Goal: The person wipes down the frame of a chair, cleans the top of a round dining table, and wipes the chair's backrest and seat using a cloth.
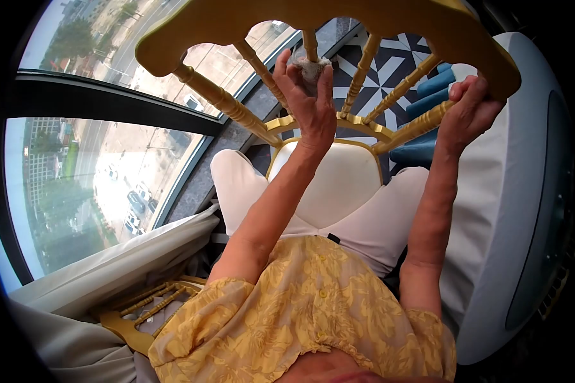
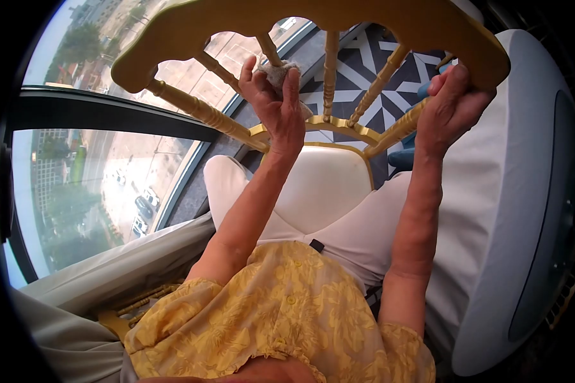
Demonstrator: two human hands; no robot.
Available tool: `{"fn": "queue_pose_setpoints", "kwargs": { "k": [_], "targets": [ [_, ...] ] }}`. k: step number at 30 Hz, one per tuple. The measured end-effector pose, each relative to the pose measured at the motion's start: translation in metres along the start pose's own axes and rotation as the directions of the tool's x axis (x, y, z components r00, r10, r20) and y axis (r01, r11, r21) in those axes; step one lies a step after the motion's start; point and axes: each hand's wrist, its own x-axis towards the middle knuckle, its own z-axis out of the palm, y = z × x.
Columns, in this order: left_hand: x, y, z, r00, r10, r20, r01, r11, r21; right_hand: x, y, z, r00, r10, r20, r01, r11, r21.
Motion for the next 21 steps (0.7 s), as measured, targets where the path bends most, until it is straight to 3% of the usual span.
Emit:
{"fn": "queue_pose_setpoints", "kwargs": {
  "k": [5, 7, 11, 14, 16, 20, 21],
  "targets": [
    [0.027, 0.012, 0.008, 0.998, 0.005, 0.069, -0.003, 1.000, -0.021, -0.003, -0.001, -0.002, 1.000, 0.015, 0.001, -0.015, 1.000, -0.024],
    [0.023, -0.005, 0.003, 0.984, -0.105, 0.144, 0.102, 0.994, 0.027, -0.001, 0.001, -0.001, 1.000, -0.025, 0.005, 0.025, 0.998, -0.051],
    [-0.015, -0.053, -0.013, 0.985, -0.132, 0.110, 0.100, 0.961, 0.259, -0.002, -0.002, 0.004, 1.000, -0.016, -0.012, 0.016, 0.999, -0.043],
    [-0.050, -0.090, -0.028, 0.983, -0.142, 0.116, 0.098, 0.940, 0.326, -0.002, -0.004, 0.006, 0.997, -0.063, -0.052, 0.061, 0.998, -0.034],
    [-0.055, -0.095, -0.033, 0.946, -0.291, 0.146, 0.248, 0.935, 0.253, -0.004, 0.001, 0.006, 0.995, 0.008, -0.102, -0.017, 0.997, -0.079],
    [-0.037, -0.063, -0.020, 0.972, -0.221, 0.076, 0.192, 0.939, 0.285, -0.004, -0.013, 0.008, 0.992, 0.071, -0.104, -0.085, 0.987, -0.134],
    [-0.024, -0.051, -0.013, 0.996, -0.077, 0.049, 0.059, 0.952, 0.300, -0.003, -0.011, 0.007, 0.995, 0.058, -0.078, -0.068, 0.987, -0.144]
  ]
}}
